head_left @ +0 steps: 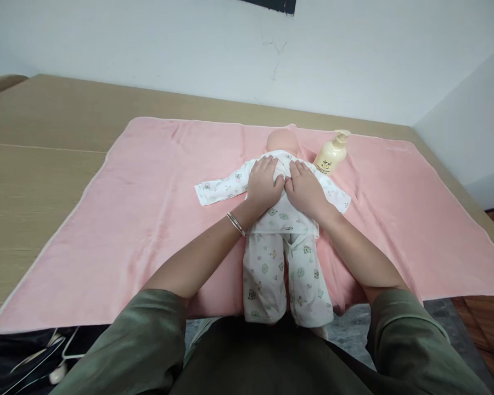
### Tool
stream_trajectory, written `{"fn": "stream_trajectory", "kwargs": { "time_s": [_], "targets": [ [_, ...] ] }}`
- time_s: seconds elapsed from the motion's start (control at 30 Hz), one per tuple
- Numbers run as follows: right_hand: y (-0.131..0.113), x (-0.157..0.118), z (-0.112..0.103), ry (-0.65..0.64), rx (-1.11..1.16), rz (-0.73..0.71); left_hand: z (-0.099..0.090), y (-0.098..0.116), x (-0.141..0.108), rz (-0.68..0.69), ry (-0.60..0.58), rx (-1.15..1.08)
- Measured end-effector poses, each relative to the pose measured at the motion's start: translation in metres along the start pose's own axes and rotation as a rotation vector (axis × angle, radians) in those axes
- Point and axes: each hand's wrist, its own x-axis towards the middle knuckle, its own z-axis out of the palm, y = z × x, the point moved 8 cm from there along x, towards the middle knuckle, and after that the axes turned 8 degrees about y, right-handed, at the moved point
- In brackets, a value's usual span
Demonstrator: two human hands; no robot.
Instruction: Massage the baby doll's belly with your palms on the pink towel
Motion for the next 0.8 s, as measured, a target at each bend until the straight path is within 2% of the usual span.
{"fn": "stream_trajectory", "kwargs": {
  "time_s": [0.3, 0.57, 0.8],
  "targets": [
    [0.018, 0.013, 0.005, 0.021, 0.118, -0.020, -0.008, 0.011, -0.002, 0.100, 0.050, 0.031],
    [0.020, 0.011, 0.008, 0.060, 0.126, -0.024, -0.008, 0.010, -0.002, 0.063, 0.025, -0.008],
    [0.020, 0.012, 0.008, 0.055, 0.105, -0.051, -0.010, 0.011, -0.002, 0.086, 0.061, 0.017]
  ]
}}
